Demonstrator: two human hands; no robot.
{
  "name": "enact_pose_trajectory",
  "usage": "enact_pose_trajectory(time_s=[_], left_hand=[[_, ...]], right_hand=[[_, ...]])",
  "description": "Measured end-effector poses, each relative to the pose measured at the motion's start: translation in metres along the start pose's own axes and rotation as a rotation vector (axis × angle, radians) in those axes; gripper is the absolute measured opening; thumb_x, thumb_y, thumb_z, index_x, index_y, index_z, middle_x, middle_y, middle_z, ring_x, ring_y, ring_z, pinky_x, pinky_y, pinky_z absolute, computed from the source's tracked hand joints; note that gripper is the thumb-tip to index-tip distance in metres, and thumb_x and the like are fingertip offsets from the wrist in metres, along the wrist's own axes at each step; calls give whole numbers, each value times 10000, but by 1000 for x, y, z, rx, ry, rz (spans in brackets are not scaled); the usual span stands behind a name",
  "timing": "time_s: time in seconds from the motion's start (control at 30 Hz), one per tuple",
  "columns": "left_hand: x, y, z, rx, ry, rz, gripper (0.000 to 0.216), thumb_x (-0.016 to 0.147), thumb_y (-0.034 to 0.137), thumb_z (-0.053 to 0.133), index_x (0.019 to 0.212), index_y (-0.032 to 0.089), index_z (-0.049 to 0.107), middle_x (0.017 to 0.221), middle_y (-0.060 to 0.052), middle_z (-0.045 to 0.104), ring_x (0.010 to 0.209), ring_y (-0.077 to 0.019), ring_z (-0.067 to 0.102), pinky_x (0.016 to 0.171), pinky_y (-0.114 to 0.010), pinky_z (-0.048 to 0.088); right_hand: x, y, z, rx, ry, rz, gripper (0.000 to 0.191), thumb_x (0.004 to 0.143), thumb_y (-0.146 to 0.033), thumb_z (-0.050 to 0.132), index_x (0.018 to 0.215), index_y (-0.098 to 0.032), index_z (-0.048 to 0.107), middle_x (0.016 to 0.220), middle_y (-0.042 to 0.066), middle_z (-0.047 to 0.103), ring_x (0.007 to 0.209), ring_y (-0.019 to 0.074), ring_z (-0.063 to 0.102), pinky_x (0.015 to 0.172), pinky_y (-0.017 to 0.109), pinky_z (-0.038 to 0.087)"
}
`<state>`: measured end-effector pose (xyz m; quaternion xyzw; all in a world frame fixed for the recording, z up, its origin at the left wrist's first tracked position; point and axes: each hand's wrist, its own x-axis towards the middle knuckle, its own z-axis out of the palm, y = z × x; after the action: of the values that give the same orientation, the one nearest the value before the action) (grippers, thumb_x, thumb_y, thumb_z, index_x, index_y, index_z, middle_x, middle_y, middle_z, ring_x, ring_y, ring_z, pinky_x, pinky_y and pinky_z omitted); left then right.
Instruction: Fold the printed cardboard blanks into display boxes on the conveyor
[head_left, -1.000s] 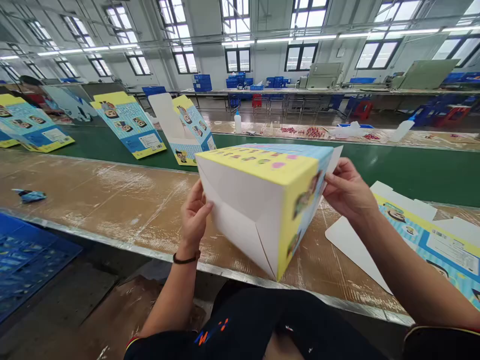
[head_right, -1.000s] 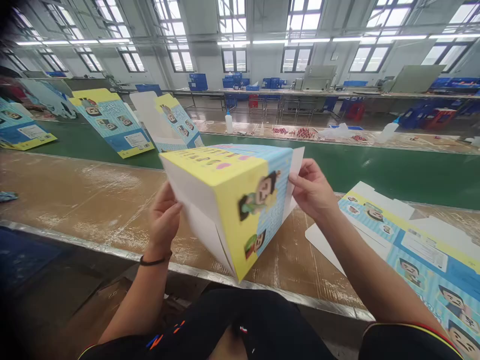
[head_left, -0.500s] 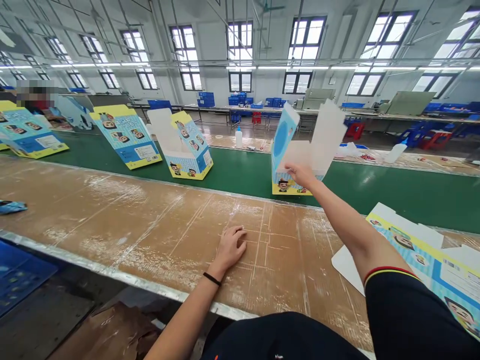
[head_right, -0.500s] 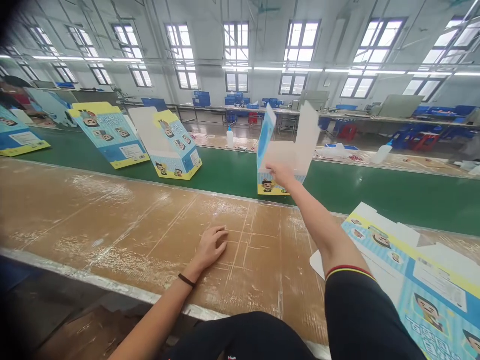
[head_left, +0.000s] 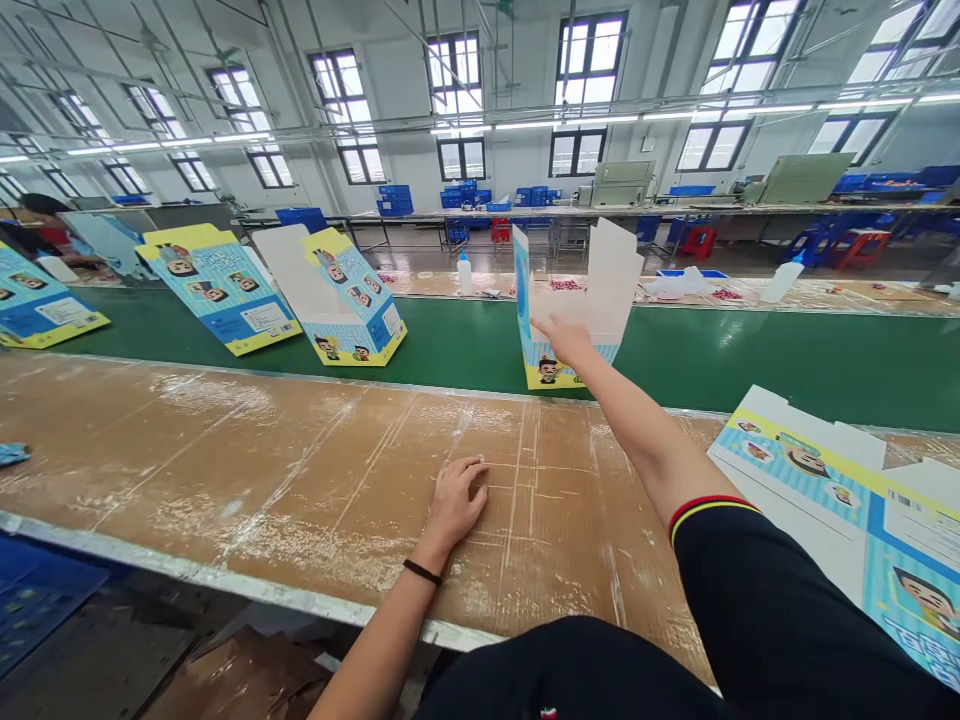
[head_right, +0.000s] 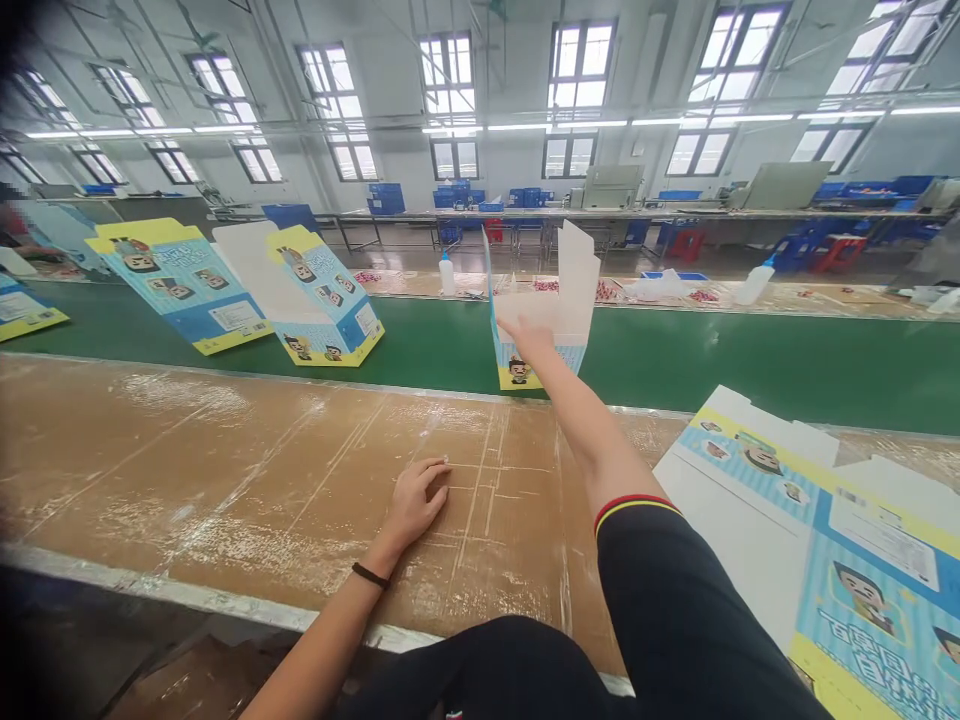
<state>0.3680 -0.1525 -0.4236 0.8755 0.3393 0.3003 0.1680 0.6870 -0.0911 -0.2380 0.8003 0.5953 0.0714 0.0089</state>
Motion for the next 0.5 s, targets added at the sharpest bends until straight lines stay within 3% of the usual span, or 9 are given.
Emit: enact_pose_trajectory(time_s=[0.1,0.2,0.27,0.4,0.5], left_hand=[[0,-2,0,6,14,10,324,836,163,597,1117,233,742,1191,-107,751,1155,-263,698,1036,-482,554],[1,-5,0,8,27,10,290,840,186,596,1082,228,750,1183,-110,757,1144,-266,703,1035,-486,556],[2,-8,0,2,31,14,279,842,211,590,1068,226,754,1181,-112,762,1139,-268,707,1034,-490,557],[2,-17,-4,-25,42,21,290,841,270,562,1045,218,761,1172,-124,770,1120,-285,713,1021,-513,563],[3,-25,-10,-51,31,24,297,840,349,554,1007,221,764,1157,-123,774,1099,-295,716,1009,-509,570]], right_hand=[[3,-5,3,-14,-6,1,844,935,-119,492,1666,-441,218,1726,106,245,1204,351,661,994,530,534],[-1,-9,4,-11,66,-29,890,885,-127,577,1679,-341,236,1739,106,200,1463,400,432,1161,620,371],[-12,-10,5,29,154,-69,858,879,-146,614,1667,-251,290,1728,143,222,1532,394,317,1208,625,285],[-58,-3,9,221,322,-93,679,941,-231,628,1583,-138,428,1646,216,370,1484,366,389,1195,535,322],[-111,24,21,413,300,45,572,967,-314,653,1505,-173,519,1515,170,542,1367,295,523,1130,412,411]])
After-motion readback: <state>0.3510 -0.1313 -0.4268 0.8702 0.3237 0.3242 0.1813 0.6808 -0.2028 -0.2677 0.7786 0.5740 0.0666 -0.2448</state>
